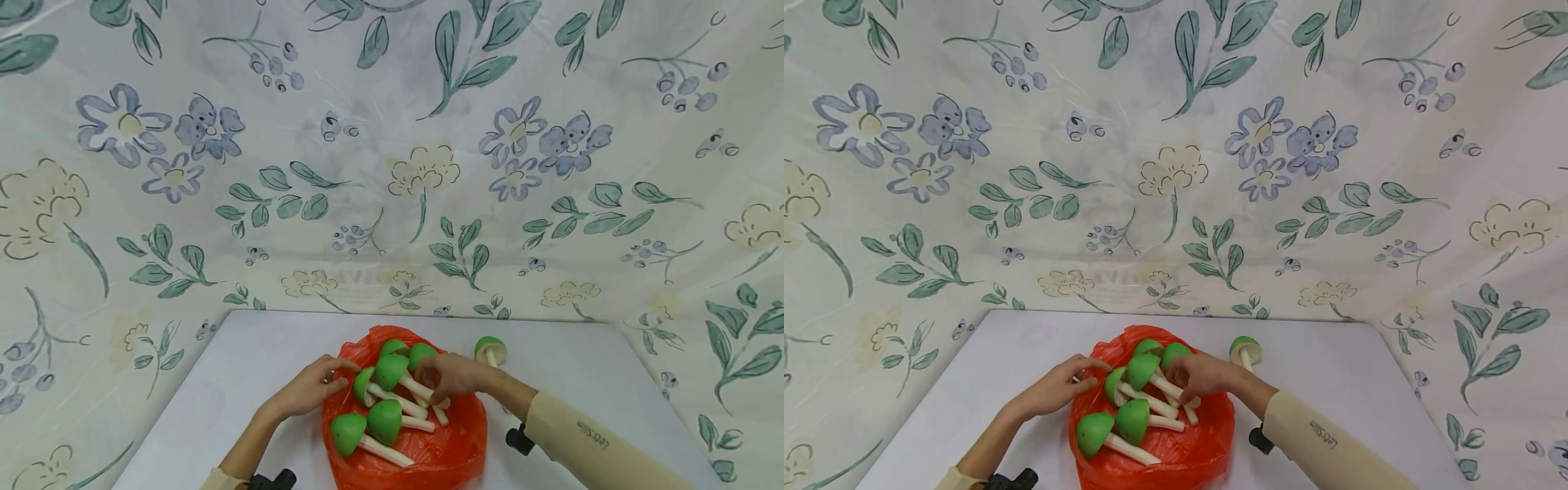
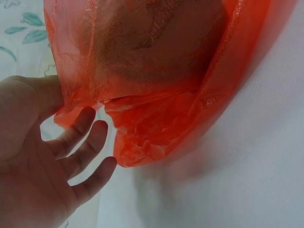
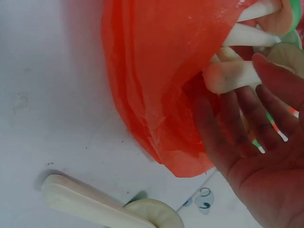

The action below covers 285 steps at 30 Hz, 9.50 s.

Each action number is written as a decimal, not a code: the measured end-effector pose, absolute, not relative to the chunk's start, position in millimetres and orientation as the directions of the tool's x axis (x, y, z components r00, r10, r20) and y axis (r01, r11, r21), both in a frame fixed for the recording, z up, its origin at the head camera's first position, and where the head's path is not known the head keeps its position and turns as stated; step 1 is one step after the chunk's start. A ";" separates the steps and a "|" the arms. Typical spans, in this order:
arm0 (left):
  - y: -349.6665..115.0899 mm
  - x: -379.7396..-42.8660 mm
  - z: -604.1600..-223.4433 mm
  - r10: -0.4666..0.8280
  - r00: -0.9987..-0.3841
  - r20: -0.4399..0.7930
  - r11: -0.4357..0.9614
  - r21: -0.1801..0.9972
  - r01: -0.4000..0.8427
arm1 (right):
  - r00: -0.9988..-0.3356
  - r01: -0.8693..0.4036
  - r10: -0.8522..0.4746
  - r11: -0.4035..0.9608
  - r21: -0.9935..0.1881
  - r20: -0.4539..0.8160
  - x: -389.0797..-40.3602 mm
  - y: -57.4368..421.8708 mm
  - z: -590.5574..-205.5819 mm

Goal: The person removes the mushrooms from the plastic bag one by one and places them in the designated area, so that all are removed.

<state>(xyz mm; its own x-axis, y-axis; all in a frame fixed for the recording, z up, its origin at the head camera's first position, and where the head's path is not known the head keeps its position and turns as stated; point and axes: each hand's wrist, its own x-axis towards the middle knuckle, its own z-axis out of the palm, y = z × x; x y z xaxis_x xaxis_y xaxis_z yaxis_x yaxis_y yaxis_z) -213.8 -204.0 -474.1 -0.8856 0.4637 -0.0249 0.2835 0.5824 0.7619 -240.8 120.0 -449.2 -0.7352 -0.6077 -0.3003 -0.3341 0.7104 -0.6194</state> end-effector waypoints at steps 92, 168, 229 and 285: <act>-204.4 -214.9 -477.4 0.446 -0.895 -0.036 0.614 0.740 0.276 | -0.851 -0.154 -0.465 0.666 -0.730 -0.245 -215.6 224.3 -425.8; -206.9 -218.6 -481.6 0.468 -0.884 0.005 0.598 0.735 0.321 | -0.986 0.117 -0.044 0.496 -0.860 -0.160 -201.5 299.3 -490.4; -202.6 -216.6 -479.9 0.470 -0.883 -0.004 0.599 0.736 0.316 | -0.965 0.164 -0.075 0.568 -0.806 -0.250 -199.5 302.8 -500.2; -204.1 -214.2 -477.1 0.466 -0.885 0.013 0.601 0.729 0.327 | -0.861 -0.254 -0.493 0.626 -0.737 -0.123 -222.3 211.7 -414.4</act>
